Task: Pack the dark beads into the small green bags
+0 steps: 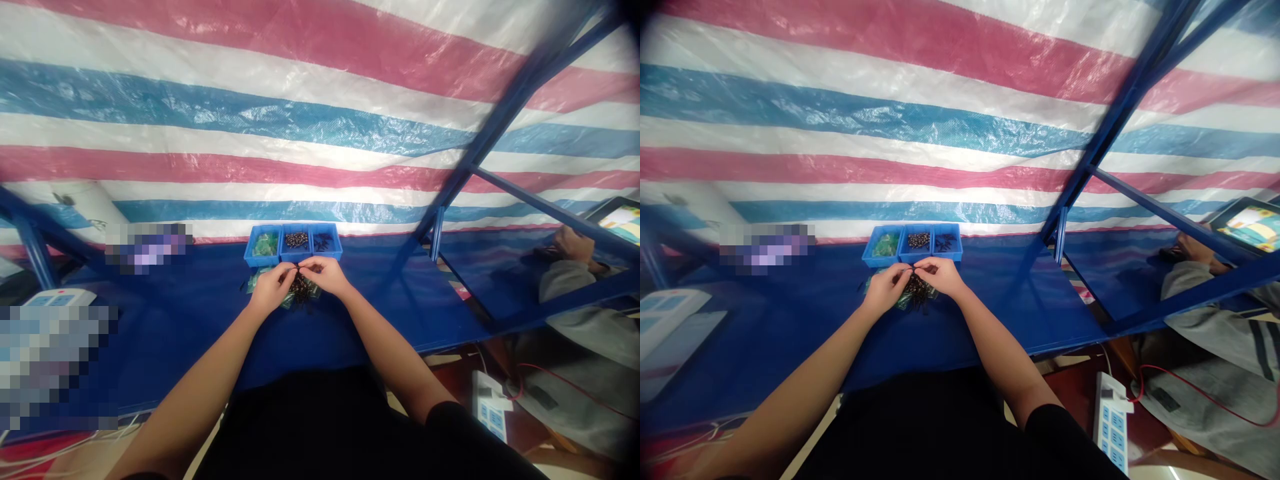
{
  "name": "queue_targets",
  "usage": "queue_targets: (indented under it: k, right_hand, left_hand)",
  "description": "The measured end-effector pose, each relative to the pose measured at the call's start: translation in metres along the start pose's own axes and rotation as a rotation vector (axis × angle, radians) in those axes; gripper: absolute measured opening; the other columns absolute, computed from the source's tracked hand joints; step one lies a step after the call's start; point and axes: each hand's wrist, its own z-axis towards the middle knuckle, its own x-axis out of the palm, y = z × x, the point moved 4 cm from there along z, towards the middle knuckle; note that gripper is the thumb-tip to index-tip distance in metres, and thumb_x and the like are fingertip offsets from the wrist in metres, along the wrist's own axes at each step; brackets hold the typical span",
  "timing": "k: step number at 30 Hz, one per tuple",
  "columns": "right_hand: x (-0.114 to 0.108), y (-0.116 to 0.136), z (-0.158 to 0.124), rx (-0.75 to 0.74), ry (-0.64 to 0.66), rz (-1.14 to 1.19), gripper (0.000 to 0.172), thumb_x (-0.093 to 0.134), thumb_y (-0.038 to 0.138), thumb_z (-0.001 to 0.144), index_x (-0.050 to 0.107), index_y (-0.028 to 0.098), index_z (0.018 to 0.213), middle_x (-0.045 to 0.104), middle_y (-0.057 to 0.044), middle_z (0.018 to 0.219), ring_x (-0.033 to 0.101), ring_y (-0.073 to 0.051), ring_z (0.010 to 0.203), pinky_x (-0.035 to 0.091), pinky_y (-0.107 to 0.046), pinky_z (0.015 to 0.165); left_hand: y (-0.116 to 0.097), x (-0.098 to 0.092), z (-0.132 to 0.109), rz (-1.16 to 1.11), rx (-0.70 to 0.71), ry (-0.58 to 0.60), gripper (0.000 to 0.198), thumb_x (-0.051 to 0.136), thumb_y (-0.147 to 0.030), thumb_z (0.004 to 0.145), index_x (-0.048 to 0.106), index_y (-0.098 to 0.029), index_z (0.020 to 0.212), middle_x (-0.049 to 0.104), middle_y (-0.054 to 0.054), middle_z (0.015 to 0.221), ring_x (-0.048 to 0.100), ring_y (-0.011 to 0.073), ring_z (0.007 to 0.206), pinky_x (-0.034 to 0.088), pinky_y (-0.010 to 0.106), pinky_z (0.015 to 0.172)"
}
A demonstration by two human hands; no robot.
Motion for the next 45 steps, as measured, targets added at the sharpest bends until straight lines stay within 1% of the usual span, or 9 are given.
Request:
queue_targets:
  k: [5,9,12,20,27,33,36,40,45]
  right_hand:
    - [-0.005,-0.004,0.004,0.074,-0.024,0.126,0.029,0.070,0.037,0.073,0.072,0.014,0.091,0.071,-0.006,0.077,0.062,-0.012,0.061,0.052,-0.025,0.059]
    - [-0.027,-0.019,0.009,0.247,-0.308,0.294,0.033,0.075,0.034,0.068,0.070,0.012,0.092,0.070,-0.005,0.072,0.062,-0.013,0.056,0.055,-0.027,0.056]
    - [-0.037,-0.028,0.011,0.307,-0.453,0.572,0.045,0.078,0.027,0.066,0.064,0.010,0.105,0.072,-0.010,0.092,0.069,-0.017,0.072,0.060,-0.033,0.074]
    - [-0.032,-0.028,0.014,0.321,-0.429,0.941,0.030,0.069,0.014,0.075,0.057,0.013,0.103,0.065,-0.013,0.111,0.065,-0.022,0.107,0.051,-0.037,0.103]
    - [-0.042,-0.034,0.019,0.375,-0.482,1.003,0.009,0.047,0.022,0.080,0.052,0.019,0.086,0.061,-0.014,0.105,0.058,-0.023,0.116,0.047,-0.046,0.105]
    - [-0.045,-0.023,0.023,0.232,-0.391,0.961,0.015,0.046,0.021,0.077,0.053,0.022,0.091,0.064,-0.008,0.100,0.060,-0.020,0.111,0.048,-0.044,0.102]
    - [-0.048,-0.016,0.022,0.143,-0.268,0.848,0.030,0.048,0.021,0.076,0.055,0.020,0.105,0.065,-0.007,0.107,0.064,-0.019,0.104,0.053,-0.040,0.091]
    - [-0.045,-0.017,0.016,0.163,-0.063,0.332,0.022,0.047,0.024,0.077,0.063,0.018,0.092,0.068,-0.004,0.078,0.062,-0.014,0.058,0.051,-0.028,0.055]
    - [-0.035,-0.023,0.008,0.083,0.111,-0.425,0.021,0.057,0.019,0.073,0.072,0.020,0.087,0.063,0.001,0.059,0.055,-0.012,0.052,0.043,-0.025,0.056]
  left_hand:
    - [-0.001,0.000,0.000,-0.002,-0.006,0.025,0.032,0.043,-0.044,0.093,0.064,-0.022,0.101,0.068,0.000,0.077,0.060,0.0123,0.062,0.044,0.022,0.062]
    - [0.000,0.000,0.000,0.001,-0.015,0.020,0.034,0.042,-0.045,0.094,0.065,-0.022,0.101,0.069,0.001,0.077,0.060,0.0127,0.060,0.044,0.022,0.061]
    - [-0.001,0.000,0.000,0.014,-0.003,0.015,0.034,0.041,-0.045,0.094,0.066,-0.021,0.098,0.069,0.001,0.075,0.059,0.0125,0.059,0.043,0.022,0.059]
    - [-0.002,0.000,0.001,0.017,0.004,0.014,0.034,0.041,-0.044,0.094,0.066,-0.021,0.098,0.069,0.001,0.074,0.059,0.0125,0.058,0.043,0.022,0.059]
    - [0.000,0.000,0.000,0.011,0.009,0.016,0.034,0.041,-0.044,0.094,0.066,-0.021,0.098,0.068,0.001,0.072,0.058,0.0127,0.057,0.042,0.022,0.057]
    - [-0.001,0.000,0.000,0.011,0.008,0.005,0.034,0.041,-0.044,0.094,0.066,-0.021,0.097,0.069,0.001,0.073,0.060,0.0127,0.058,0.043,0.022,0.058]
    - [-0.002,0.000,0.000,0.007,0.017,0.002,0.033,0.042,-0.043,0.094,0.066,-0.021,0.098,0.069,0.001,0.075,0.060,0.0125,0.059,0.044,0.022,0.060]
    - [-0.002,0.000,0.000,0.011,0.008,0.015,0.034,0.041,-0.043,0.094,0.066,-0.021,0.098,0.069,0.001,0.075,0.060,0.0127,0.059,0.044,0.023,0.060]
    - [-0.001,-0.001,0.000,0.021,0.000,0.022,0.033,0.042,-0.043,0.094,0.066,-0.021,0.098,0.069,0.001,0.075,0.060,0.0129,0.059,0.043,0.022,0.059]
